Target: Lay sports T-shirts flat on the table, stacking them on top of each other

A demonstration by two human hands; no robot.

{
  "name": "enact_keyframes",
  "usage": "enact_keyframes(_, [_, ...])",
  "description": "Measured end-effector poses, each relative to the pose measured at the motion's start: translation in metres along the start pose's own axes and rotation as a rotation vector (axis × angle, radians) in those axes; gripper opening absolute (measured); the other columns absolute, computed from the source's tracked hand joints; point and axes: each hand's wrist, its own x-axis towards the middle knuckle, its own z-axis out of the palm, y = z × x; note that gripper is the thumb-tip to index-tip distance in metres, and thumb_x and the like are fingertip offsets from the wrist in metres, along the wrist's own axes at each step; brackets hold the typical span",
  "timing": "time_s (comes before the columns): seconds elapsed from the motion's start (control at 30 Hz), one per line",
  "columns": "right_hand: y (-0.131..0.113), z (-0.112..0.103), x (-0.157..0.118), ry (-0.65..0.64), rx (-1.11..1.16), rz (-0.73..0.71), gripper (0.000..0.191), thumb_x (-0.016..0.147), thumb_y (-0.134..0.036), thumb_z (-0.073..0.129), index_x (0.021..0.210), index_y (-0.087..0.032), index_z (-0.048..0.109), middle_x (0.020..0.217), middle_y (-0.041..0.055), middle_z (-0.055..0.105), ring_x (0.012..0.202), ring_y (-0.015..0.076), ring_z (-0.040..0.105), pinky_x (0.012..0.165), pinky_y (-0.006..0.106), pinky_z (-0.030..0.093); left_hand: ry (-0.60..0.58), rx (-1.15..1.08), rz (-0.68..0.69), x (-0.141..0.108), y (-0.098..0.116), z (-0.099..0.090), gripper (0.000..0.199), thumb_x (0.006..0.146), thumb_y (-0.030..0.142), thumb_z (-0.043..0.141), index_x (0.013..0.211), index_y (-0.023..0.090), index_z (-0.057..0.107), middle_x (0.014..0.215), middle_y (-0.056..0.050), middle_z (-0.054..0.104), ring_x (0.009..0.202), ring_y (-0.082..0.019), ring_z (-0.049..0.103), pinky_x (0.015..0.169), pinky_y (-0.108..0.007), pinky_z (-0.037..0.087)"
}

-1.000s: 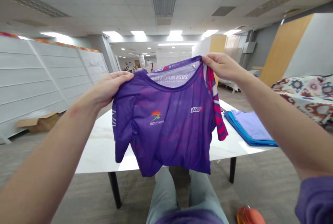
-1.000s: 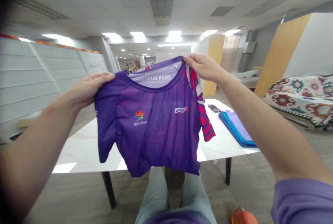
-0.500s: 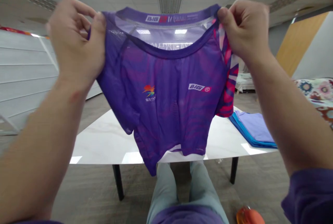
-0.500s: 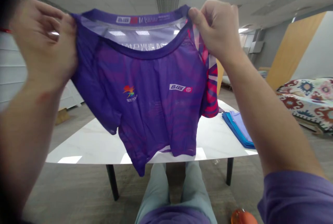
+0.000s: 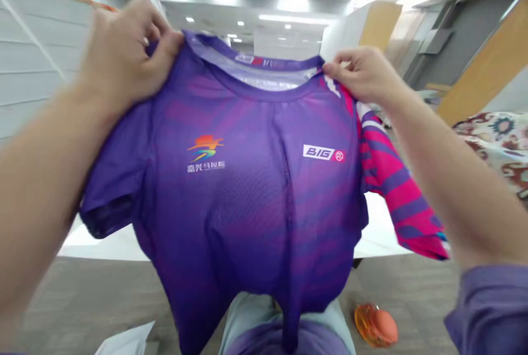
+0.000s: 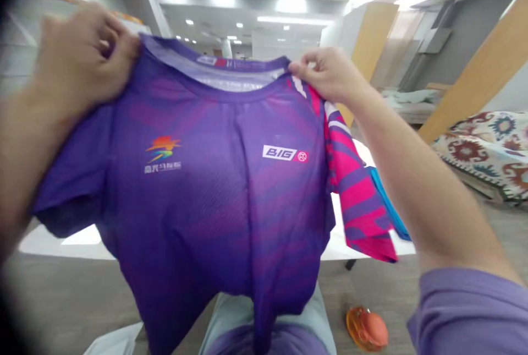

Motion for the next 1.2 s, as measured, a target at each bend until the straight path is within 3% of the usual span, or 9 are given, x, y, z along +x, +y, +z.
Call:
enact_keyframes(0.07, [0.045, 0.081, 0.006, -0.123, 0.076, 0.048, 0.053, 0.111, -0.06, 0.069, 0.092, -0.012, 0.078, 0.069, -0.0022, 0.064, 0.07, 0.011, 0.048, 0.069, 0.03, 0.035, -0.117, 0.214, -0.045, -0.008, -0.036, 0.067, 0.077, 0.116, 0.065, 0.043, 0.13, -0.007, 0.064, 0.116, -0.01, 0.064, 0.146, -0.045, 0.059, 0.119, -0.071, 0.032])
enact_keyframes(0.23, [0.137, 0.264, 0.012, -0.41, -0.037, 0.29, 0.048, 0.113, -0.062, 0.061, 0.1, -0.018, 0.077, 0.095, 0.0064, 0.079, 0.089, 0.0206, 0.068, 0.08, 0.028, 0.047, -0.358, 0.357, -0.255, -0.029, -0.135, 0.247, 0.054, 0.112, 0.064, 0.053, 0.117, 0.014, 0.071, 0.115, -0.02, 0.076, 0.127, -0.043, 0.07, 0.115, -0.058, 0.049])
enact_keyframes(0.33, [0.168, 0.332, -0.009, -0.464, -0.082, 0.36, 0.046, 0.115, -0.057, 0.057, 0.126, -0.017, 0.075, 0.125, 0.0163, 0.081, 0.113, 0.0288, 0.073, 0.095, 0.033, 0.053, -0.262, 0.331, -0.35, -0.058, -0.164, 0.32, 0.049, 0.111, 0.058, 0.051, 0.123, 0.014, 0.07, 0.137, -0.026, 0.071, 0.139, -0.045, 0.061, 0.121, -0.062, 0.041])
enact_keyframes(0.4, [0.181, 0.354, -0.044, -0.499, -0.096, 0.378, 0.049, 0.115, -0.054, 0.056, 0.143, -0.016, 0.068, 0.146, 0.0207, 0.073, 0.128, 0.0325, 0.071, 0.107, 0.039, 0.054, -0.191, 0.289, -0.393, -0.095, -0.168, 0.342, 0.052, 0.113, 0.057, 0.046, 0.13, 0.013, 0.068, 0.147, -0.028, 0.065, 0.145, -0.046, 0.055, 0.126, -0.065, 0.035])
enact_keyframes(0.5, [0.192, 0.354, -0.117, -0.575, -0.115, 0.386, 0.054, 0.114, -0.057, 0.054, 0.153, -0.021, 0.064, 0.157, 0.0191, 0.067, 0.14, 0.0353, 0.067, 0.118, 0.044, 0.052, -0.287, 0.218, -0.365, -0.175, -0.159, 0.337, 0.053, 0.114, 0.061, 0.046, 0.138, 0.019, 0.068, 0.156, -0.022, 0.062, 0.15, -0.044, 0.053, 0.129, -0.066, 0.032])
enact_keyframes(0.6, [0.198, 0.332, -0.185, -0.642, -0.155, 0.41, 0.053, 0.116, -0.056, 0.048, 0.156, -0.027, 0.065, 0.159, 0.0161, 0.067, 0.144, 0.0369, 0.064, 0.12, 0.048, 0.051, -0.432, 0.153, -0.326, -0.259, -0.146, 0.3, 0.056, 0.114, 0.065, 0.045, 0.15, 0.026, 0.065, 0.167, -0.015, 0.056, 0.163, -0.04, 0.045, 0.133, -0.062, 0.034])
enact_keyframes(0.77, [0.208, 0.299, -0.233, -0.688, -0.221, 0.449, 0.046, 0.115, -0.049, 0.05, 0.154, -0.035, 0.069, 0.163, 0.0087, 0.066, 0.151, 0.0358, 0.06, 0.126, 0.053, 0.047, -0.58, 0.091, -0.344, -0.347, -0.128, 0.244, 0.066, 0.112, 0.068, 0.047, 0.165, 0.031, 0.055, 0.177, -0.009, 0.049, 0.171, -0.034, 0.038, 0.141, -0.056, 0.033])
enact_keyframes(0.97, [0.218, 0.284, -0.225, -0.599, -0.321, 0.572, 0.044, 0.112, -0.047, 0.053, 0.139, -0.025, 0.08, 0.149, 0.0199, 0.072, 0.141, 0.0397, 0.063, 0.119, 0.057, 0.05, -0.68, 0.154, -0.41, -0.388, -0.112, 0.236, 0.078, 0.11, 0.075, 0.046, 0.173, 0.029, 0.049, 0.184, -0.012, 0.04, 0.175, -0.036, 0.031, 0.143, -0.065, 0.026])
enact_keyframes(1.2, [0.216, 0.304, -0.221, -0.588, -0.27, 0.553, 0.037, 0.105, -0.048, 0.066, 0.129, -0.027, 0.083, 0.14, 0.0135, 0.076, 0.128, 0.0312, 0.069, 0.112, 0.043, 0.053, -0.652, 0.186, -0.373, -0.391, -0.1, 0.239, 0.086, 0.106, 0.077, 0.052, 0.179, 0.031, 0.041, 0.186, -0.012, 0.037, 0.177, -0.037, 0.026, 0.145, -0.064, 0.02])
